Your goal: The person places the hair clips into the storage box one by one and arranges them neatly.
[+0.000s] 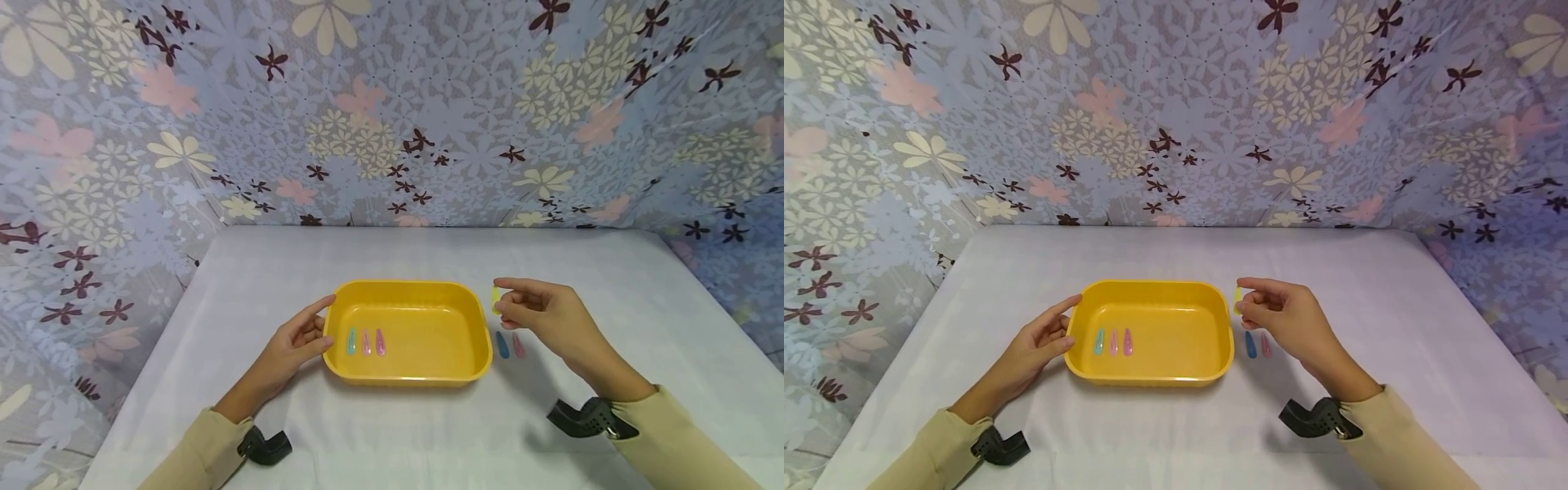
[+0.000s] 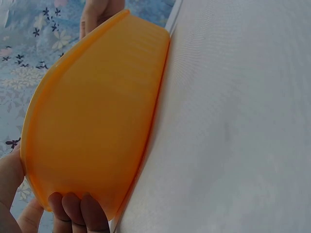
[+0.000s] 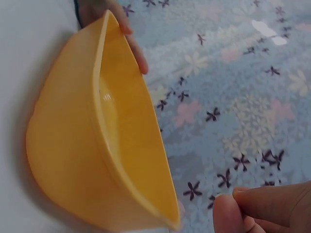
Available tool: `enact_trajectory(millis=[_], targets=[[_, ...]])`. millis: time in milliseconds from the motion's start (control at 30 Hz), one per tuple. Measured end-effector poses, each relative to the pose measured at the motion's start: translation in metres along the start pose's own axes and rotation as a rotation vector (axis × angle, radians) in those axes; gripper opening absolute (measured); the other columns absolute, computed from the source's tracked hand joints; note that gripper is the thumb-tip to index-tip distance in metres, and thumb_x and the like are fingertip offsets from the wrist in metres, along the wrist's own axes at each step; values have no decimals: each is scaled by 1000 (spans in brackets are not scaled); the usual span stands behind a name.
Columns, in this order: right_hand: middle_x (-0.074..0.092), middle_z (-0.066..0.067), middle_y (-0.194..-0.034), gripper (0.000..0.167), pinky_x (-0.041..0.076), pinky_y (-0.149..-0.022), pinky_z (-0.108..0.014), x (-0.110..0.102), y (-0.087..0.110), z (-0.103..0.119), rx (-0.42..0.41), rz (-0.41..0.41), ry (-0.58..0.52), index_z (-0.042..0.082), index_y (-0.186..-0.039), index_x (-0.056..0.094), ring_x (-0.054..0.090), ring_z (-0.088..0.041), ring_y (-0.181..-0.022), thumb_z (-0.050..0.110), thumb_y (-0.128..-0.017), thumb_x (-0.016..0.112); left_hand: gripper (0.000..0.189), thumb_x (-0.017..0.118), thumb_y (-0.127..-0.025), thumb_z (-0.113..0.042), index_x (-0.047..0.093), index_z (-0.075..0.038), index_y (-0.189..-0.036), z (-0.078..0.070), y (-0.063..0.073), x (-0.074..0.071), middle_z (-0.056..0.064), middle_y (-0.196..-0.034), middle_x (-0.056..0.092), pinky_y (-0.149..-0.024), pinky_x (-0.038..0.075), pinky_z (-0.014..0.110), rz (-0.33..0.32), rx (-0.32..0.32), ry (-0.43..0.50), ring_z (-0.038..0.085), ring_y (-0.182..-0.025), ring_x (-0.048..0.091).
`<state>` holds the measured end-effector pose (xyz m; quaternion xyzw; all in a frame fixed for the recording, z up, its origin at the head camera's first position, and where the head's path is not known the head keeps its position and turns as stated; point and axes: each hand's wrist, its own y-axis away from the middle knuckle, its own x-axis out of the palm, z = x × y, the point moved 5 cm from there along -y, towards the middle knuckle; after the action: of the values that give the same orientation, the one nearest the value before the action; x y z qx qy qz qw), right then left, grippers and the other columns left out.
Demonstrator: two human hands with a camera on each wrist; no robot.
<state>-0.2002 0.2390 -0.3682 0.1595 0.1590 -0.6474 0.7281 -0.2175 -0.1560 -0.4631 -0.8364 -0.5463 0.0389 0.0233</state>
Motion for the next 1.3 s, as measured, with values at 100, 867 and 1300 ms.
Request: enact_trajectory(millis=[100,867,1300], targets=[[65,-18,-110,51,61,-81,-36,8,-4,5,-1,14,29,7,-142,60,72,-26,-92,22,-96,75,68,70,-97,-8,41,-19,-158,0,0,-1,25,-121,54,-86,57,24,-3,-3,-3,22,-98,60],[71,-9,-90,36,62,-70,-36,92,-28,26,-142,213,97,-1,-127,69,71,-19,-74,8,-93,74,68,70,-97,-9,41,-18,-158,-2,0,0,24,-120,52,-86,56,24,7,6,5,21,-98,59],[67,-3,-82,31,59,-66,-29,142,-44,23,-72,308,129,1,-122,72,67,-17,-69,7,-92,75,68,70,-97,-7,41,-18,-158,-2,-1,-1,24,-121,53,-87,56,24,8,4,3,21,-98,60]])
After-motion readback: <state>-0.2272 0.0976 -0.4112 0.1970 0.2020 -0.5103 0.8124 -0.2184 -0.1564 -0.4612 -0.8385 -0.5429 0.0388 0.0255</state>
